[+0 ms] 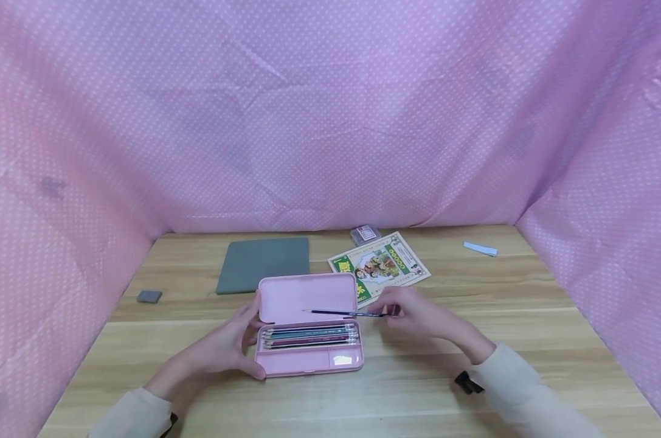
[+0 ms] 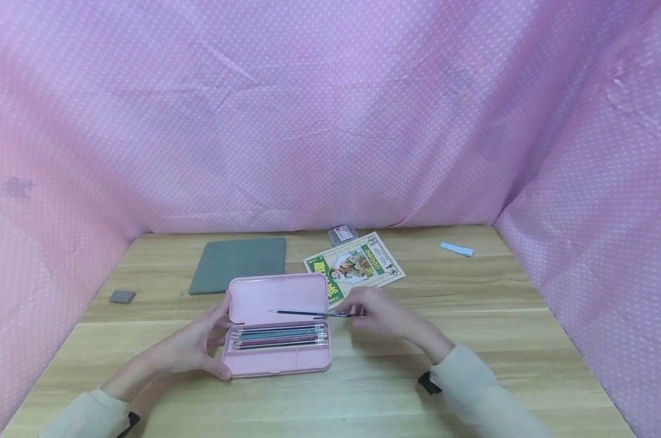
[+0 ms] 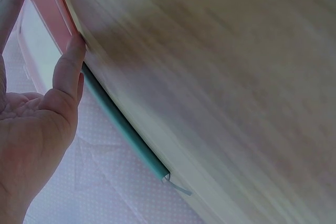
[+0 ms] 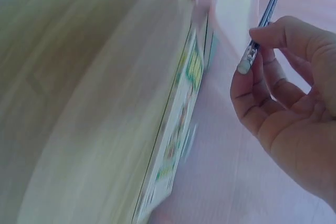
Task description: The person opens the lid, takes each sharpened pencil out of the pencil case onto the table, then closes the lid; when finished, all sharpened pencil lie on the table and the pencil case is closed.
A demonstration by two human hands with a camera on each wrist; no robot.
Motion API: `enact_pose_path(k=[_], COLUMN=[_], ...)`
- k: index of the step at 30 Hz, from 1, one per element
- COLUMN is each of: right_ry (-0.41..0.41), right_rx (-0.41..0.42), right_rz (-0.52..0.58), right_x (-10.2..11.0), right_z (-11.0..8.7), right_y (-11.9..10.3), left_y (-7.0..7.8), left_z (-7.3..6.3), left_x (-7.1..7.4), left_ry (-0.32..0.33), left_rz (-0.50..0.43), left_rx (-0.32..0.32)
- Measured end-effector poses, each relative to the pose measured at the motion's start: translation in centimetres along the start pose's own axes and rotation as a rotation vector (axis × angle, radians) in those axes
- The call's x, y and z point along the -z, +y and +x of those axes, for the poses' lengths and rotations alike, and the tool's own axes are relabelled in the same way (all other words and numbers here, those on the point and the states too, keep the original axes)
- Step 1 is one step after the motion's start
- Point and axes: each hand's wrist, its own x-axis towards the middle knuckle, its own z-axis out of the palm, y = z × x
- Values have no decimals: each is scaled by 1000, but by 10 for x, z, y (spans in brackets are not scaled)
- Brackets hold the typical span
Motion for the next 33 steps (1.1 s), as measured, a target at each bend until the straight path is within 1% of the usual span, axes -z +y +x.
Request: enact_pose_path(k=[3, 4, 7, 10, 16, 19, 24, 30, 33], right_ry=[16, 22, 44, 71, 119, 105, 73, 56, 54], right_rx=[-9, 2, 47, 61, 24, -9, -39, -51, -54], right_rz=[-15, -30, -83, -122, -181, -184, -179, -190, -210], right_x=[15, 20, 33, 46, 68, 74, 76, 75, 74], right_z=[-16, -21, -37, -53, -78, -86, -95, -98, -98], right_y=[13, 18, 34, 50, 75, 84, 95, 101, 101], left_y=[0, -1, -3, -3, -2, -2, -3, -4, -5], left_z=[1, 1, 1, 1, -1, -1, 1, 2, 2], left_x=[0, 1, 1, 2, 4, 5, 5, 5, 6], left_ry=[-7, -7, -8, -8, -11, -11, -17, -20, -20], left_rz=[-6, -6, -11, -18, -5, 5, -8, -9, -16], left_rx=[-20, -28, -26, -18, -4, 6, 19, 43, 37])
